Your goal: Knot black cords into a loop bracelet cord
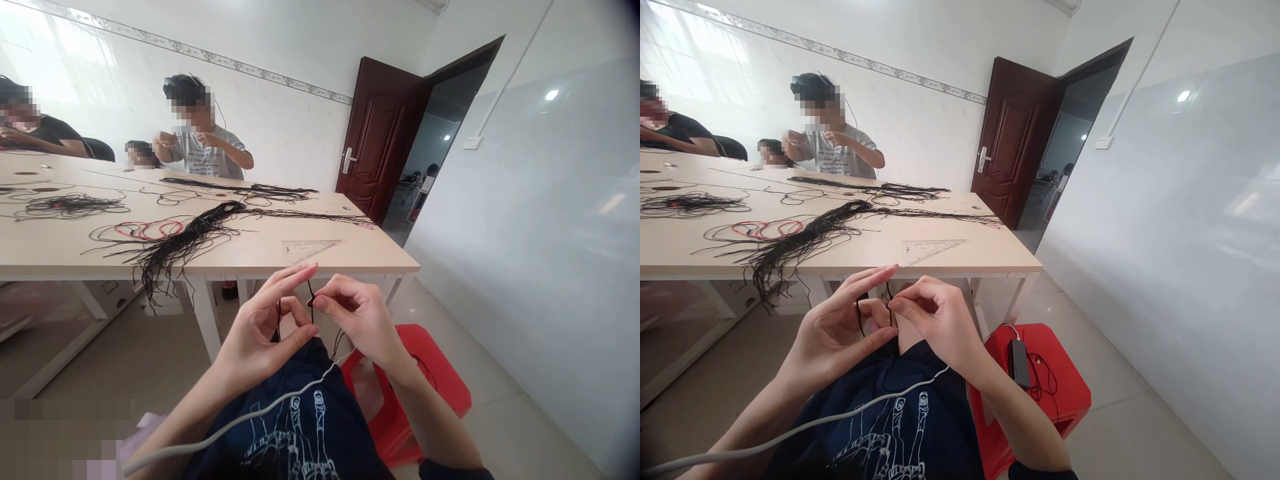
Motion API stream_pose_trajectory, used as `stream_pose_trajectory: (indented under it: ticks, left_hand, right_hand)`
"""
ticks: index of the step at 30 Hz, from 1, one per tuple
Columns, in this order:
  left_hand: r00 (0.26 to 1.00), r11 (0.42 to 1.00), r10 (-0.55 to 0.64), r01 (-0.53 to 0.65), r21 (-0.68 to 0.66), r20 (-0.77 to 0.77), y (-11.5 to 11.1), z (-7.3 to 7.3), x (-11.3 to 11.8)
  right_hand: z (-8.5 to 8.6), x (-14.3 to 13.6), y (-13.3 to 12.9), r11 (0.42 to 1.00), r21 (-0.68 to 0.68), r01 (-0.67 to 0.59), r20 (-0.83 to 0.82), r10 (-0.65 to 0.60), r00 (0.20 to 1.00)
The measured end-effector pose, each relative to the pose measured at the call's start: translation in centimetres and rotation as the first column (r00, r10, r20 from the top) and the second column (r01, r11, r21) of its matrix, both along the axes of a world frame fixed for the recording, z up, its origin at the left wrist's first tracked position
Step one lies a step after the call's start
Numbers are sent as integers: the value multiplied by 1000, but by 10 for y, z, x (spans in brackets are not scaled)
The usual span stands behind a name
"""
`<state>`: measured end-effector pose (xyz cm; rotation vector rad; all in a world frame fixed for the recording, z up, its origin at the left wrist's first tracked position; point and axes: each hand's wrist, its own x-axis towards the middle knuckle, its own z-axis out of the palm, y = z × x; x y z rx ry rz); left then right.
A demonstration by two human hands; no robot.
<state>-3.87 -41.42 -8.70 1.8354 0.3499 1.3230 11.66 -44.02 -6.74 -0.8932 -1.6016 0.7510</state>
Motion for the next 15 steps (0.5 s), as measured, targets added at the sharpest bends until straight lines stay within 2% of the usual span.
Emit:
stream_pose_trajectory:
  ticks: [8, 15]
  left_hand:
    - [999, 1000, -24, 24, 14, 27, 2, 0, -1]
    - [999, 999, -46, 46, 23, 9, 1, 1, -1]
  right_hand:
    - [0, 0, -3, 999, 0, -43, -9, 43, 999]
    - [2, -3, -6, 1000, 6, -13, 3, 13, 1000]
